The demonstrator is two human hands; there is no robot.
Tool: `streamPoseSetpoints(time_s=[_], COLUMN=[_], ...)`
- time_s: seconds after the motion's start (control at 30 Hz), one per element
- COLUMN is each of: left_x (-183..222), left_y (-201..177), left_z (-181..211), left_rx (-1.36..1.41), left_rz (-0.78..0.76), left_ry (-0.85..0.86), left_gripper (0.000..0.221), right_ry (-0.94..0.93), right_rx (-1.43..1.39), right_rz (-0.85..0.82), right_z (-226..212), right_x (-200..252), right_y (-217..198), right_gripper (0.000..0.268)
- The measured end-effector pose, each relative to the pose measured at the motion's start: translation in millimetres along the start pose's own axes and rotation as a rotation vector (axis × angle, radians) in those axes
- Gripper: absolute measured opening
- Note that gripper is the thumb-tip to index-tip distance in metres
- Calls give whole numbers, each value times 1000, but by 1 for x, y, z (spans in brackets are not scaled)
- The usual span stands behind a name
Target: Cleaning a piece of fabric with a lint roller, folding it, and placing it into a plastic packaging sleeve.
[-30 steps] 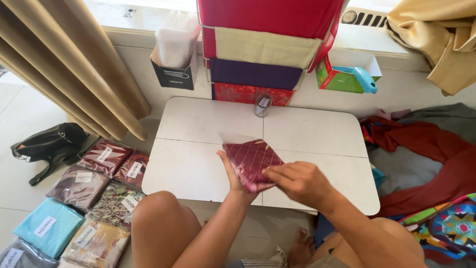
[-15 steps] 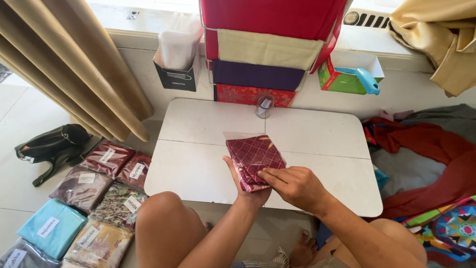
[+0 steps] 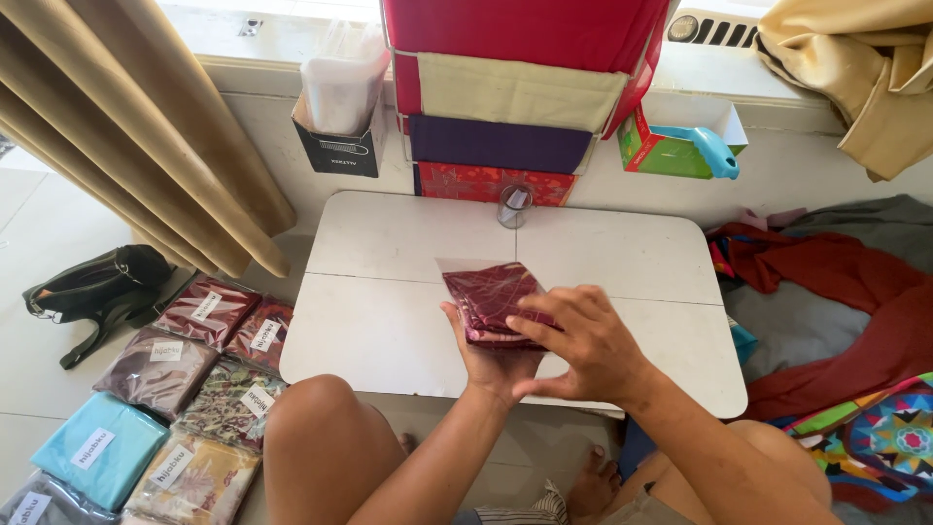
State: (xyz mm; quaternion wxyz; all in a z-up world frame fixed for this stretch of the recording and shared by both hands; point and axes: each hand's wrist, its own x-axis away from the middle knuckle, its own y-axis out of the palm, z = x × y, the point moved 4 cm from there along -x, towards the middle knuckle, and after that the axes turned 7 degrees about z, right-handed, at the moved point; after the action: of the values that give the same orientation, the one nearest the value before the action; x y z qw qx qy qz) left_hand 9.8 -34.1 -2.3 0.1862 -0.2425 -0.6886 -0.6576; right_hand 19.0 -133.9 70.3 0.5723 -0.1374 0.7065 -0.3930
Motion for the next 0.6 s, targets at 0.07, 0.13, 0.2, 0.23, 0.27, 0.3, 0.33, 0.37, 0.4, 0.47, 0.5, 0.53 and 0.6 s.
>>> streamPoseSetpoints(time_s=[0.07,0.13,0.2,0.23,0.27,0.3,0.33,0.37,0.4,0.47,0.5,0.53,0.6], left_x=[12,1,19,43,67,46,27,10,-7,-28,-33,-46,-48], left_y=[18,15,34,51,71,44,16,-12,-22,-13,-17,-16,-5], left_z=[6,11,8,5,3,4,15,26,37,56,63,62,56], left_rx=[-71,-96,-129,-290,-453,-461,-588,-710,-711,-1232,-1235,-1294,-1344], left_rz=[-4,-13,-18,79,169,161,266,366,366,-246,-245,-397,-554], left_ry=[37,15,-17,31,80,74,320,570,568,1144,1145,935,711], left_gripper=[108,109,109,111,113,113,112,111,111,113,113,87,72], right_ry=[29,59,101,247,391,396,481,565,567,714,714,777,843], right_rx=[42,57,78,-37,-149,-139,-226,-314,-313,-405,-408,-458,-500], right_rz=[0,-106,-212,-250,-283,-277,-243,-207,-208,-185,-184,-197,-203], right_z=[-1,21,34,39,46,49,53,57,61,72,68,68,70], right_x=[-10,8,16,14,12,8,6,5,5,7,5,2,1], right_y=[-13,2,5,1,-3,-8,-12,-17,-21,-28,-36,-44,-57], right_gripper=[81,60,47,34,24,24,22,20,20,28,28,28,28])
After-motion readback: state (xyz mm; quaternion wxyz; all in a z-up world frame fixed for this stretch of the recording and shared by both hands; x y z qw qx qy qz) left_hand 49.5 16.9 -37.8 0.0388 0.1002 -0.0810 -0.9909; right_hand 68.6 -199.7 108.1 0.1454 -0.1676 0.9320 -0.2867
